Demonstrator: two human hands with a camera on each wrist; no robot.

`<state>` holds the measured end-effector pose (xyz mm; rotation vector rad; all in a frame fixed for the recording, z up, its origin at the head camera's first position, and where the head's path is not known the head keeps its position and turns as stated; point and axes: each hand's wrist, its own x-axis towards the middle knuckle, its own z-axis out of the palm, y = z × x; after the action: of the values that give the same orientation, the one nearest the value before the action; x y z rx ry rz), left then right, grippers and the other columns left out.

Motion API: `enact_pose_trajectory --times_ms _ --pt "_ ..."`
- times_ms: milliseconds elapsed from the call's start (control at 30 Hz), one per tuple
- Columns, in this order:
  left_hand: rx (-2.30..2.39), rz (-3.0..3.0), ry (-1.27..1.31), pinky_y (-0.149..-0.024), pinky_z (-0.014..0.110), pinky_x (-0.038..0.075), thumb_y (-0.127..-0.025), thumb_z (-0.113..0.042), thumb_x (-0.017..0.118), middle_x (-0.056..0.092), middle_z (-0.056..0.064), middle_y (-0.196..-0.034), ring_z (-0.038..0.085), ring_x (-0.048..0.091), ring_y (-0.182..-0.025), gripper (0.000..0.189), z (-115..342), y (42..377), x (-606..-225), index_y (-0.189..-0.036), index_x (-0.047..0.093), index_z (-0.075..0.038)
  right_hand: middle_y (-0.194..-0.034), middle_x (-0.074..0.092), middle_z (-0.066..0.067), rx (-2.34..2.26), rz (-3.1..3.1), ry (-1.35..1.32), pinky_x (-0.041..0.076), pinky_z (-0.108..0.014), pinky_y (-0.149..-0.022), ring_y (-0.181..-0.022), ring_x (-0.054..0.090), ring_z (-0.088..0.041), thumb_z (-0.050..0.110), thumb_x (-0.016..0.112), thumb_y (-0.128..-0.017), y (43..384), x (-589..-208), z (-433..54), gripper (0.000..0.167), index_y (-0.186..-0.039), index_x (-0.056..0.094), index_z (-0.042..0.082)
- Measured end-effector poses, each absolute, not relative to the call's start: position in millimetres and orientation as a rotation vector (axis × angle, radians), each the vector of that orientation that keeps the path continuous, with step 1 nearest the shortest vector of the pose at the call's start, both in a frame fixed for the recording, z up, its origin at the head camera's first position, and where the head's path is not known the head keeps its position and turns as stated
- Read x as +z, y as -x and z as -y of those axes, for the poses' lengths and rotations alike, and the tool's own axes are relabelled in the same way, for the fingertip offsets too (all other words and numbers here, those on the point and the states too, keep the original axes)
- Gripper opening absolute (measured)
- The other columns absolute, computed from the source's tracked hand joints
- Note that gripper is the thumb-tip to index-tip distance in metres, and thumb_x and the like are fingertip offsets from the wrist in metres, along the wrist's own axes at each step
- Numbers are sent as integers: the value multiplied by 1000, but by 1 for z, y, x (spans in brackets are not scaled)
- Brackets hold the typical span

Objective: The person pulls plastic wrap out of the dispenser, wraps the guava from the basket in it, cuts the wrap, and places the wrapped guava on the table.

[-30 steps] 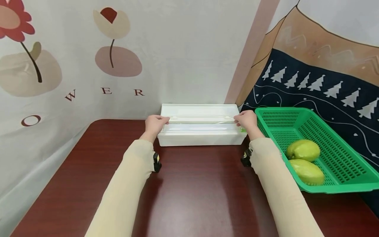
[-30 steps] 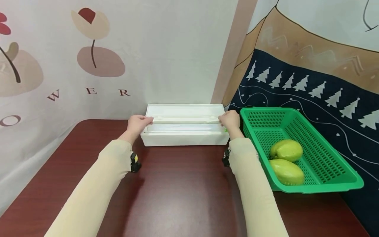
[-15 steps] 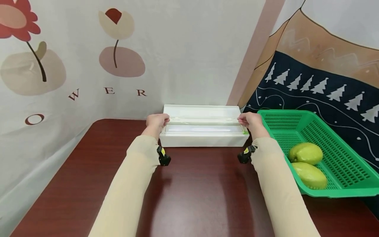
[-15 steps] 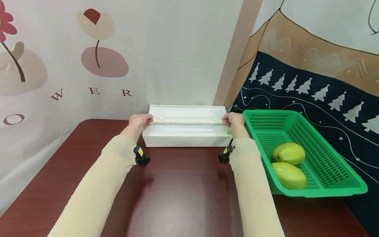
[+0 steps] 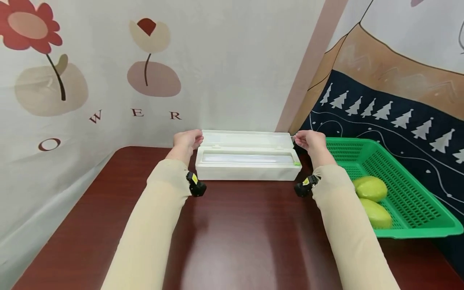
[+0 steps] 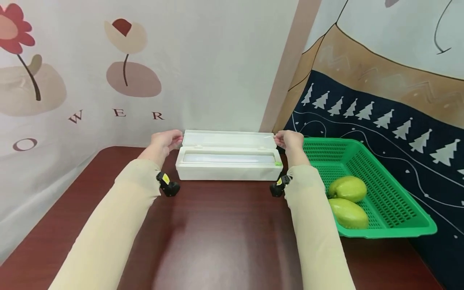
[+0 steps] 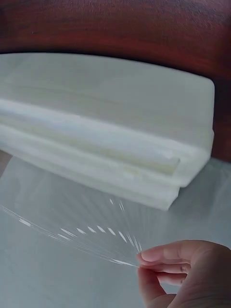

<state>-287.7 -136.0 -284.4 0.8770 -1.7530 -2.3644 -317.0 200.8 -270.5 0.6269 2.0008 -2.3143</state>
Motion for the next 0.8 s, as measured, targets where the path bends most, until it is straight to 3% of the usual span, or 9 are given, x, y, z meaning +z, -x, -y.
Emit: enact_pose_trajectory --times_ms 200,433,600,800 --pt "-2403 1694 -843 -67 13 52 -82 3 63 60 5 -90 6 59 -65 35 142 281 -265 -117 62 -1 -56 63 1 -2381 -2028 -600 51 -14 -54 -52 60 -6 -1 55 -88 306 -252 -196 13 -79 58 8" --pt "-2436 1637 -807 -63 14 52 -82 2 65 60 1 -71 7 59 -62 10 144 272 -246 -84 61 -7 -60 64 2 -2393 -2050 -523 52 -14 -59 -56 61 -7 2 56 -90 296 -233 -196 13 -79 59 9" --pt "-2456 1603 -762 -62 13 52 -82 3 64 61 2 -72 6 59 -59 10 143 266 -237 -86 63 -6 -59 64 3 -2407 -2031 -471 52 -13 -59 -56 61 -7 2 55 -90 288 -224 -199 14 -79 60 10" --pt "-2448 1572 -680 -60 14 51 -81 4 63 60 0 -62 7 57 -58 11 140 251 -221 -79 58 -5 -63 66 2 -2400 -2038 -337 52 -14 -61 -59 62 -7 2 57 -89 276 -207 -206 12 -81 61 10"
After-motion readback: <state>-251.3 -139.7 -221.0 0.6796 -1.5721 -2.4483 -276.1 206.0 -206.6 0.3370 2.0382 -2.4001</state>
